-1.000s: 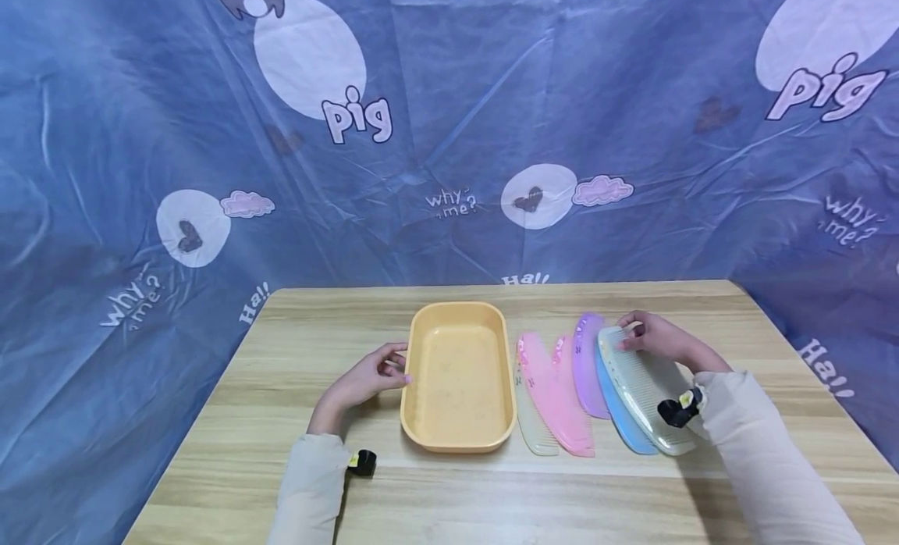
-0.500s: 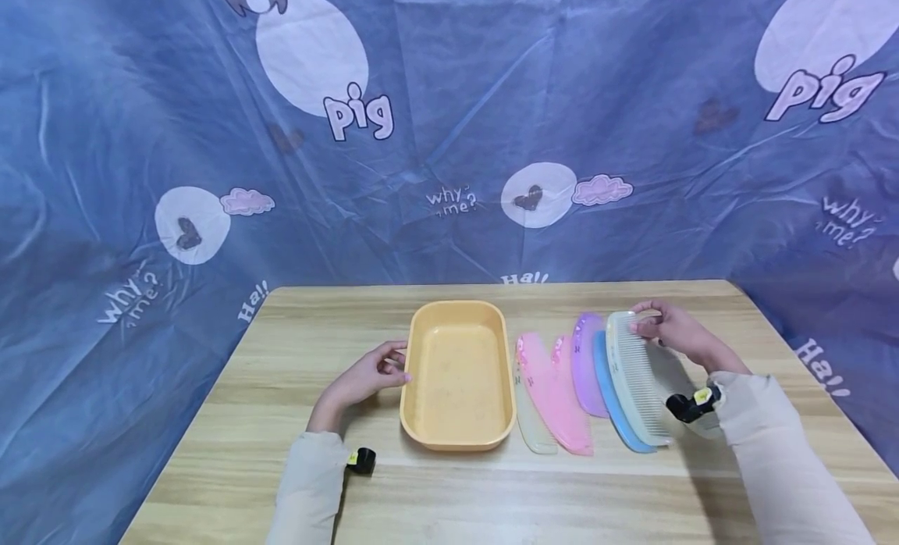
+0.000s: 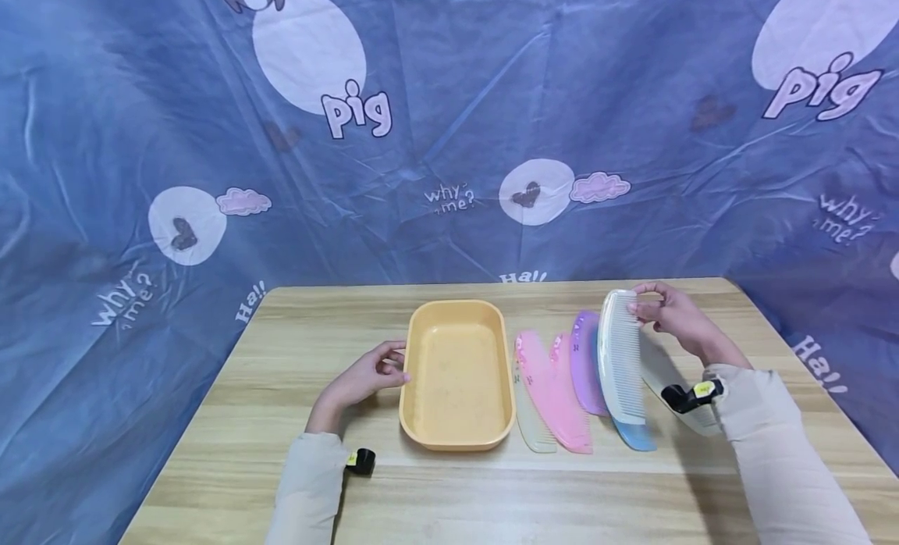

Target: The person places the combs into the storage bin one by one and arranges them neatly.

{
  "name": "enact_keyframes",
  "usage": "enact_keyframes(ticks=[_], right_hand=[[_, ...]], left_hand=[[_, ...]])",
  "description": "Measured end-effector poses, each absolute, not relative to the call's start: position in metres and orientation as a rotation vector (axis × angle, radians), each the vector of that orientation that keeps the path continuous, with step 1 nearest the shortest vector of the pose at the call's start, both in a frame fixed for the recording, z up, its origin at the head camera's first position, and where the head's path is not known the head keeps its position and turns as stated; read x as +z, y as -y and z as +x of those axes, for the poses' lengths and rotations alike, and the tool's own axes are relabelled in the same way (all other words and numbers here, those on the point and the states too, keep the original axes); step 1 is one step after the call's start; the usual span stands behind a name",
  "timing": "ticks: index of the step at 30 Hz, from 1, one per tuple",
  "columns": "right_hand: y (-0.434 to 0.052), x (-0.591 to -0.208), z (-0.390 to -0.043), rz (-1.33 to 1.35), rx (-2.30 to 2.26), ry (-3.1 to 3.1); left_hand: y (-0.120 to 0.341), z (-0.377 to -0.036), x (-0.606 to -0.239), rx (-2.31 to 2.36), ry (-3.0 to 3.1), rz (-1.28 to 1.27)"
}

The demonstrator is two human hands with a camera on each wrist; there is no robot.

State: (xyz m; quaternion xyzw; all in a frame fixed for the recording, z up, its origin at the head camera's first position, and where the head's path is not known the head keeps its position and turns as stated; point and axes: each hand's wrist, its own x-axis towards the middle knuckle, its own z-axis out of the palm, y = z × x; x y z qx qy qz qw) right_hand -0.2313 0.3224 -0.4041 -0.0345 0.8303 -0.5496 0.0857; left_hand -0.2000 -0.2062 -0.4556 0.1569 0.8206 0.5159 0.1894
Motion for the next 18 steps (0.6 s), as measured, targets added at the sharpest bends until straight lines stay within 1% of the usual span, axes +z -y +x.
enact_keyframes(ticks=[7, 12, 18], right_hand=[[-0.315, -0.395, -0.229, -0.108, -1.850, -2.367], [-0.307, -0.384, -0.225, -0.065, -2.046, -2.198], [-0.295, -0.374, -0.224, -0.017, -2.150, -2.093]], left_hand=[[0.206, -0.201, -0.458, 1.453, -2.301, 0.449], [0.206, -0.201, -0.457, 1.456, -2.295, 0.449], [0.206, -0.200, -0.456, 1.457, -2.288, 0.450]])
